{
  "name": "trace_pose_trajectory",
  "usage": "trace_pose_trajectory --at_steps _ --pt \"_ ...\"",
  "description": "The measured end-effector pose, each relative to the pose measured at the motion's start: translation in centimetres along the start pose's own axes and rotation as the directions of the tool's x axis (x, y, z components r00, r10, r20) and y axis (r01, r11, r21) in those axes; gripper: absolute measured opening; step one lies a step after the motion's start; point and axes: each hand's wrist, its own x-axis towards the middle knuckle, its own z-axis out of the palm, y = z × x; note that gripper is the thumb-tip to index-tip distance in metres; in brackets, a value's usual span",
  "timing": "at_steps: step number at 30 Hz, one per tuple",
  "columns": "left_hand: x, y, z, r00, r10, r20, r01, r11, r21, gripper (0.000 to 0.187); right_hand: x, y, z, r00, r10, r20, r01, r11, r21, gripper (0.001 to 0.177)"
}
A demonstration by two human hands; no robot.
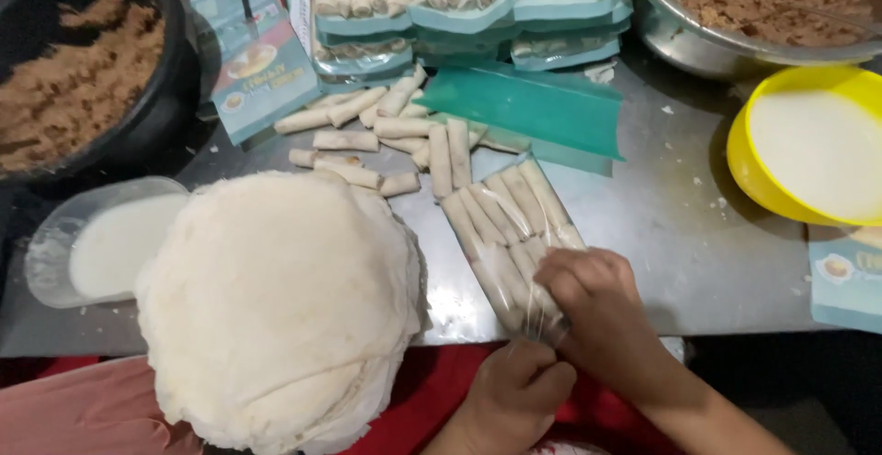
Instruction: Packing prepared spring rolls into plastic bags using a plastic guide for efficient insertion.
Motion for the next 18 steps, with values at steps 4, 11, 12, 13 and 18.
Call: trace_pose_trajectory --at_steps 4,11,12,13,18 --pt "-0.4 -0.4 -0.9 0.741 0.672 0.01 -0.617 0.674 0.406 0.025 0.2 0.7 -3.1 0.993 -0.048 -0.107 0.074 0.966 0.249 0.057" --pt "-0.3 3.4 -2.2 0.632 0.775 0.024 -0.762 0.615 0.204 0.024 -1.8 1.2 -3.2 0.983 0.052 -0.176 0.012 0.938 0.345 0.038" --pt "-0.2 3.9 -3.1 0.624 0.781 0.023 -0.767 0.607 0.207 0.024 -2.2 2.2 -3.7 0.982 0.047 -0.183 0.019 0.94 0.341 0.038" --pt "-0.5 4.5 -3.9 0.684 0.728 0.045 -0.694 0.631 0.348 0.046 -3.1 2.9 -4.1 0.991 0.106 -0.087 -0.067 0.929 0.365 0.048" --pt "1.5 1.6 -3.9 0.776 0.588 0.228 -0.592 0.554 0.585 0.077 -4.2 2.9 -2.9 0.978 0.134 -0.159 -0.084 0.953 0.29 0.009"
